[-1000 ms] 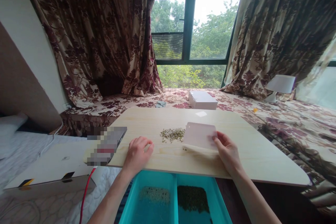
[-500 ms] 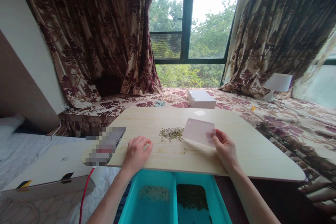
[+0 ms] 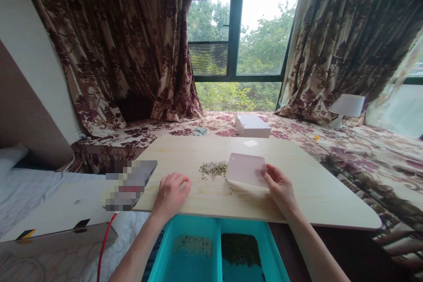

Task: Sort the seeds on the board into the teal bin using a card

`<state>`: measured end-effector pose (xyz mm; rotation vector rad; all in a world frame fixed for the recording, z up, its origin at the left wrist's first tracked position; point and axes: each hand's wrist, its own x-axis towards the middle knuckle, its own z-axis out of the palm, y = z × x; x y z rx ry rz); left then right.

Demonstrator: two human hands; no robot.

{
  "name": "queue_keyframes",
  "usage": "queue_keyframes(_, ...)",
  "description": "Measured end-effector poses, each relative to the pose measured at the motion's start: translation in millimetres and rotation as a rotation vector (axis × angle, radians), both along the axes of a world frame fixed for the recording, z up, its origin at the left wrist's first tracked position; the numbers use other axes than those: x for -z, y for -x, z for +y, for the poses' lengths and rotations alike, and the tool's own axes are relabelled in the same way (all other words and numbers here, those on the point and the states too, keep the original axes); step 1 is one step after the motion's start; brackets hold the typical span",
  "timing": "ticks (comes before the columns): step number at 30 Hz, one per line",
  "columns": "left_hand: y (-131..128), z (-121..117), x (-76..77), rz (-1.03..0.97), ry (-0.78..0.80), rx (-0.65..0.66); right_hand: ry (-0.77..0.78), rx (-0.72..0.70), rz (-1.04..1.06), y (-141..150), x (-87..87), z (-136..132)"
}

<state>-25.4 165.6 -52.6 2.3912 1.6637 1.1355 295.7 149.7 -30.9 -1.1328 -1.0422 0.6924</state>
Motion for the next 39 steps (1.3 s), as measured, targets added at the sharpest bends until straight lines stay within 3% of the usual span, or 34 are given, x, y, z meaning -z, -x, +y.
queue_keyframes(14,0.1,0.0,-0.8,0.003,-0.002,0.003,0.009,0.106,-0.019,-1.1,1.2,0.3)
queue_keyframes(39,-0.6,1.2,1.1,0.003,-0.003,-0.001,-0.029,0.018,-0.003,-2.1,3.1,2.9)
